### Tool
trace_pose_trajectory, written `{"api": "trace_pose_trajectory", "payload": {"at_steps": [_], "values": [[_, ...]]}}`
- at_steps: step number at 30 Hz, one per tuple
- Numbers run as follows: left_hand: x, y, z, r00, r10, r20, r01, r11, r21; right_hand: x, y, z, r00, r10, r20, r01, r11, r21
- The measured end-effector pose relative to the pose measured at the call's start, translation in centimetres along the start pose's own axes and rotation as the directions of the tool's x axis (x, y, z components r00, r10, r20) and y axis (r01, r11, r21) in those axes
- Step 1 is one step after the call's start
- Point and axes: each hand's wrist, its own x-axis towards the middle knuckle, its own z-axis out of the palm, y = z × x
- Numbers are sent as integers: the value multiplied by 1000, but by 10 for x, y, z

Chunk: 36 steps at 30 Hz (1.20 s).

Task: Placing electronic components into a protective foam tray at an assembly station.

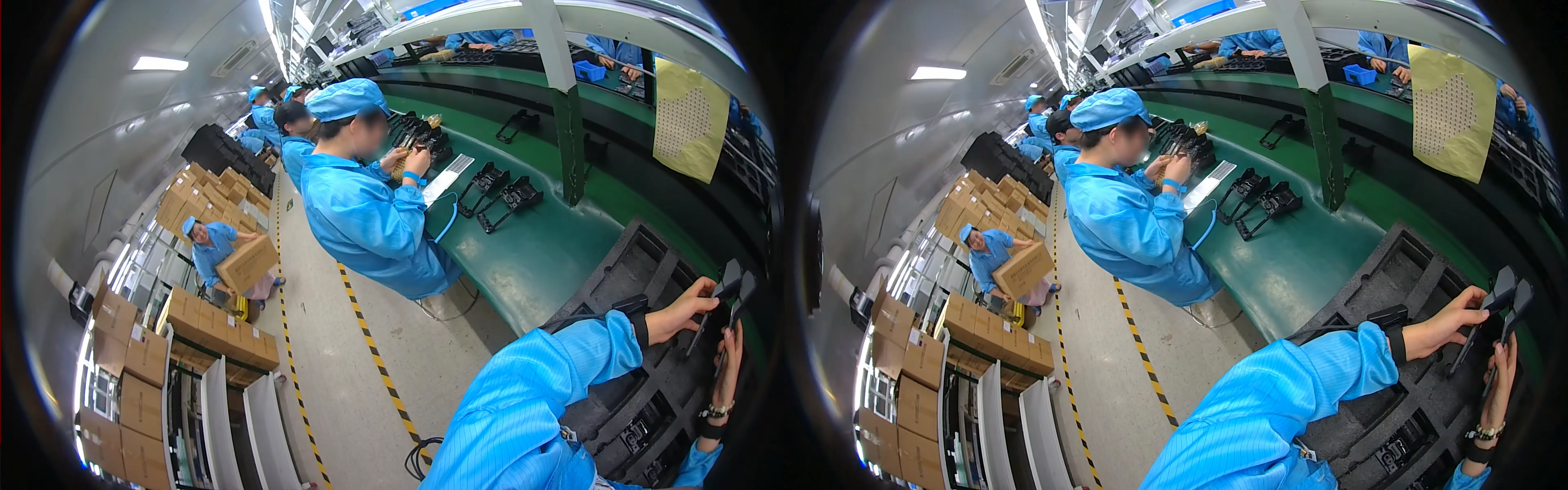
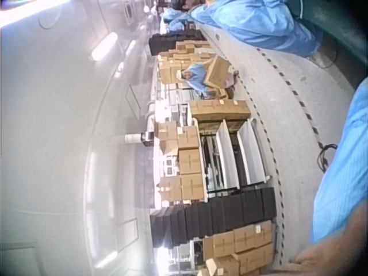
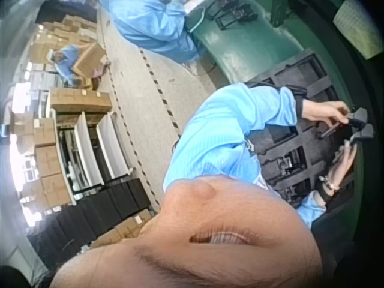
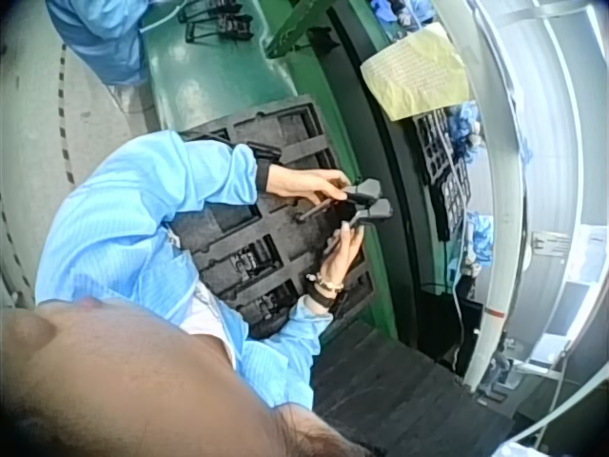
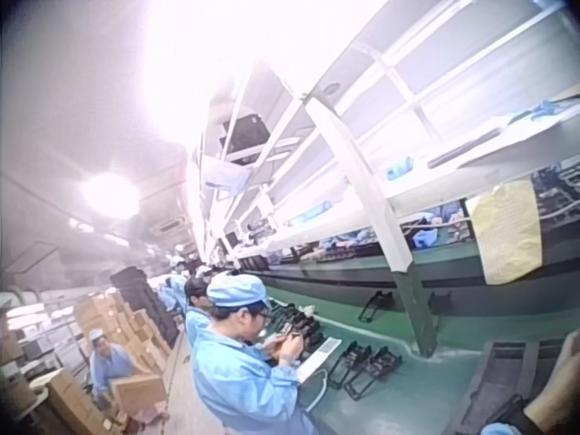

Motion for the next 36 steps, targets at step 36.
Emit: {"api": "trace_pose_trajectory", "payload": {"at_steps": [36], "values": [[-6,10,3,997,-49,-67,49,999,4,-21,-52,24,993,0,120,-19,988,155]]}}
